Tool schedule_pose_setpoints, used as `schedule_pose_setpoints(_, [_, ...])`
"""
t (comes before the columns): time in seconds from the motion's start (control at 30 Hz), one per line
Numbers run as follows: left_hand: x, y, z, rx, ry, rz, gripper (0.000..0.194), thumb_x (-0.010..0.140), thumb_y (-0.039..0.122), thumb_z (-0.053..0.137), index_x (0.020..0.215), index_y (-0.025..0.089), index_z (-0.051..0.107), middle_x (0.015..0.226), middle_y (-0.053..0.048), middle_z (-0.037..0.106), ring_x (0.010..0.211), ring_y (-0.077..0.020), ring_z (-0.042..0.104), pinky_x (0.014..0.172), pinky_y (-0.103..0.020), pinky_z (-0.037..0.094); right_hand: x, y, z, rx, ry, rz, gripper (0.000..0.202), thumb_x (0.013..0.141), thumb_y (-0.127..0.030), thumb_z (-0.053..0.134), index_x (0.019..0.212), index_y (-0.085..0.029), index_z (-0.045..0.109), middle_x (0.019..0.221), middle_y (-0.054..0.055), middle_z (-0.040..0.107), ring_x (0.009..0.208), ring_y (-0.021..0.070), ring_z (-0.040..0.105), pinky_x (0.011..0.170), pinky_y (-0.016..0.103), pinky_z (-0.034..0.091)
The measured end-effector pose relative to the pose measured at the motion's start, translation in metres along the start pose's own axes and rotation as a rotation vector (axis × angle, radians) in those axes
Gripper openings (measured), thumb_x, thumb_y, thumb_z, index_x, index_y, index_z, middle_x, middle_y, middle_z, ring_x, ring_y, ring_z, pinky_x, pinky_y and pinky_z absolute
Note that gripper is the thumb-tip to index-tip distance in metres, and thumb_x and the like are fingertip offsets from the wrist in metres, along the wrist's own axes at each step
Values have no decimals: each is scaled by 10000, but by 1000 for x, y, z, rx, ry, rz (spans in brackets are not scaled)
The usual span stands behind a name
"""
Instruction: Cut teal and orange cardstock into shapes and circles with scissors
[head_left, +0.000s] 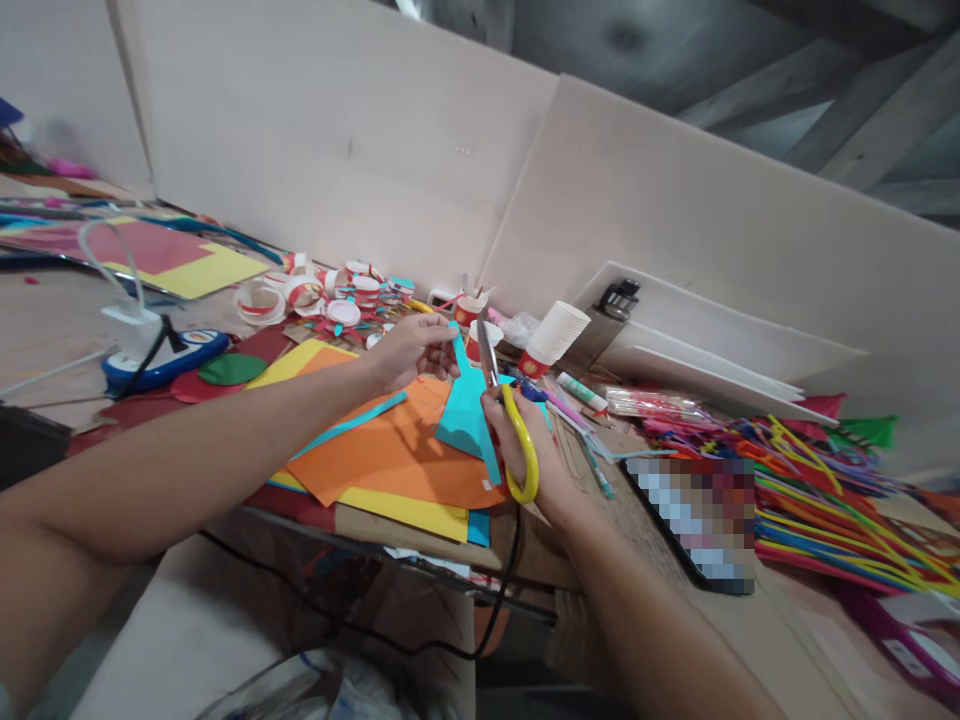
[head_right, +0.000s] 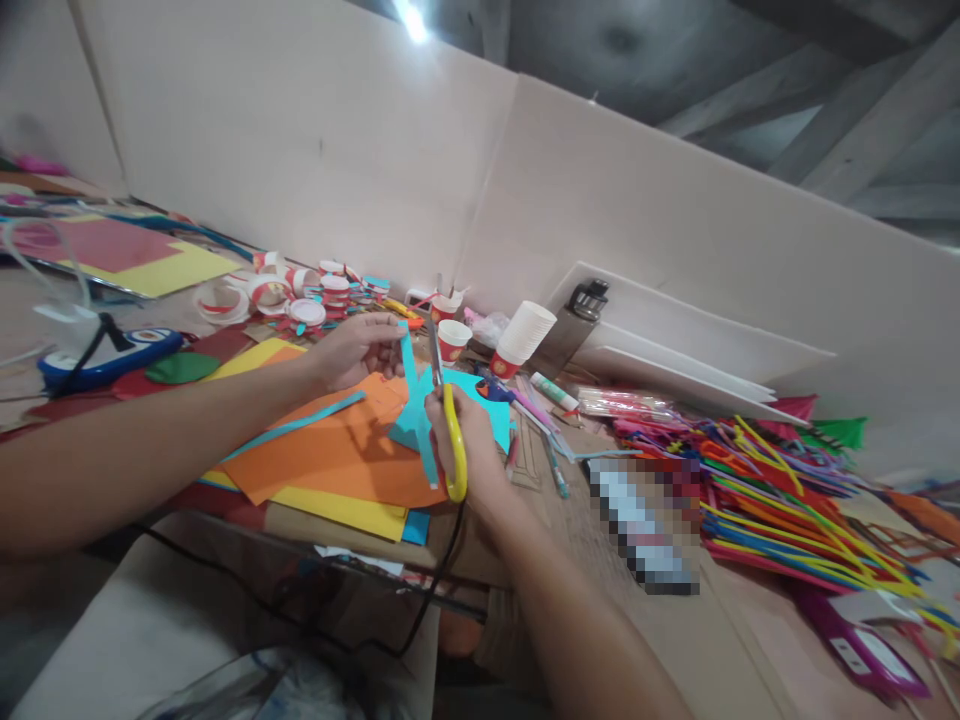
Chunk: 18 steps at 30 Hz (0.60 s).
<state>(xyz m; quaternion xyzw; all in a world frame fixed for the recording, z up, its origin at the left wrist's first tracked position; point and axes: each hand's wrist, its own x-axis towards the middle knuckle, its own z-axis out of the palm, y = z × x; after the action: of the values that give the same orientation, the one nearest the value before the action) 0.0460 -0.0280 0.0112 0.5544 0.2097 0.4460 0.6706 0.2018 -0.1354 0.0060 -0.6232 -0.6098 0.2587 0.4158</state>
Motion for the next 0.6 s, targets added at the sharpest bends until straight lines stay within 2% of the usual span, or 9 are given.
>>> schedule_pose_setpoints(0.1, [2,-1,-2,-36,30,6,172,758,239,635,731,149,492,599,-10,613,505,-125,626,452,-200,448,1,-7,-3,109,21,71,197,792,-404,488,738,-219,445,521,-67,396,435,96,372,410,225,310])
schedule_pose_setpoints(0.23, [3,-3,-5,-55,4,6,179,753,233,642,750,153,482,601,-4,610,517,-128,630,459,-200,440,2,-5,-3,241,31,145,223,802,-434,501,792,-220,439,508,-89,377,359,78,337,326,204,272])
schedule_pose_setpoints(0.33, [3,-4,-5,-52,-32,4,177,757,233,641,745,152,485,593,1,601,515,-123,626,446,-193,424,0,2,-1,221,7,109,242,813,-457,503,829,-219,460,511,-89,413,342,75,360,315,192,279])
schedule_pose_setpoints(0.5, [3,-6,-4,-105,-96,-18,151,771,222,635,753,151,503,574,20,579,483,-103,600,423,-184,412,-2,13,2,159,-80,20,273,795,-484,547,782,-225,461,501,-84,446,362,72,393,350,183,311])
schedule_pose_setpoints(0.6, [5,-4,-6,-183,-54,-32,129,770,190,630,739,145,512,577,21,584,493,-85,601,433,-163,425,0,17,4,180,-64,1,300,793,-515,532,779,-223,460,501,-74,464,365,82,409,350,191,324])
